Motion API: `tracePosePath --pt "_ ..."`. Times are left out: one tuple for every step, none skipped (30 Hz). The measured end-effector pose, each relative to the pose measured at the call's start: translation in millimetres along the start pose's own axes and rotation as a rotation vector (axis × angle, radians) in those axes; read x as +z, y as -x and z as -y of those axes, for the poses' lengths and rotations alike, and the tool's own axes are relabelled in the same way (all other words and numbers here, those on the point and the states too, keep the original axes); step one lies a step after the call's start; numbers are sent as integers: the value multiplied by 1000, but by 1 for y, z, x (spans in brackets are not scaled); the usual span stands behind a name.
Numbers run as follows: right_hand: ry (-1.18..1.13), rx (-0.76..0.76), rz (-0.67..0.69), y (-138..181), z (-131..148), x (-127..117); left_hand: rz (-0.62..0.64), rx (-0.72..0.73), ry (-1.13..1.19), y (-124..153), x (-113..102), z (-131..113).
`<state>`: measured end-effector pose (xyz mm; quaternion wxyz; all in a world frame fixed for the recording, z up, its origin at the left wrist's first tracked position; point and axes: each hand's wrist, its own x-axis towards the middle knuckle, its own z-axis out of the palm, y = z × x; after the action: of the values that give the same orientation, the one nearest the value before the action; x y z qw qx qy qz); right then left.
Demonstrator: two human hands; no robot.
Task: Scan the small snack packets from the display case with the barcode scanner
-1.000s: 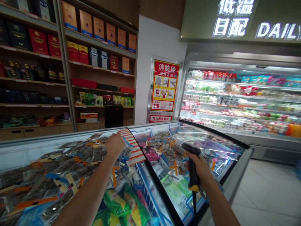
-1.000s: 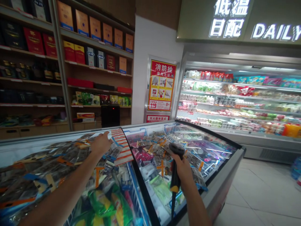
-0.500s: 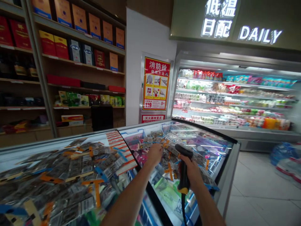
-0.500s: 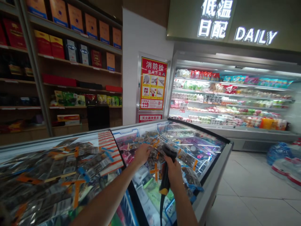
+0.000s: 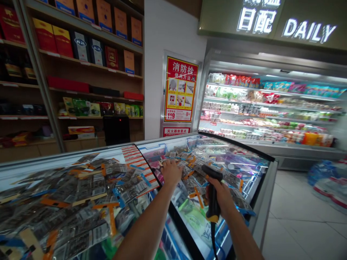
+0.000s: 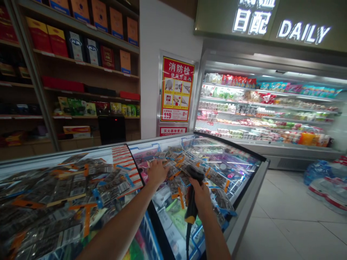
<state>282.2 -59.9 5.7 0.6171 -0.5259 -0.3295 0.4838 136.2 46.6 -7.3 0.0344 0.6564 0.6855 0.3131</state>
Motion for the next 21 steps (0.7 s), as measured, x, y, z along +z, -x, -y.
tracePosePath --pt "-2 -7 12 0 -1 0 3 -37 -19 1 -1 0" --pt "-6 -14 24 0 -2 1 21 -58 -24 1 -1 1" --pt "-5 -14 36 -1 -2 1 47 -69 -10 0 0 2" --pt "1 -7 46 0 -2 1 72 -73 28 -1 1 3" --pt "7 6 50 0 -2 2 83 -78 94 -4 2 5" --pt "8 16 50 0 -2 2 76 -90 189 -8 3 6" --pt "2 22 47 1 -2 2 51 -116 309 -12 4 8" --pt "-12 24 46 3 -1 2 12 -153 449 -18 5 9" --pt "-35 22 46 4 -1 3 -35 -196 604 -23 6 11" --pt "-66 17 49 6 0 4 -72 -236 773 -29 7 12" --pt "-95 17 56 9 0 5 -88 -266 947 -34 8 13" --pt "-121 22 69 12 1 7 -82 -279 1114 -39 9 14" --pt "-138 31 84 15 1 9 -69 -277 1255 -43 10 16" --pt "-143 34 101 19 1 11 -66 -266 1356 -46 11 17" --pt "-137 33 119 22 2 14 -77 -260 1406 -48 11 19" --pt "-118 29 142 26 1 17 -104 -255 1404 -49 11 20" --pt "-92 21 165 29 1 19 -143 -243 1363 -50 11 22" --pt "-59 14 187 32 1 22 -185 -219 1298 -49 10 23" --pt "-23 8 207 34 1 24 -225 -183 1220 -49 8 24" --pt "12 5 221 37 0 27 -259 -141 1141 -48 6 25" --pt "44 7 231 39 0 29 -287 -101 1065 -47 3 26"
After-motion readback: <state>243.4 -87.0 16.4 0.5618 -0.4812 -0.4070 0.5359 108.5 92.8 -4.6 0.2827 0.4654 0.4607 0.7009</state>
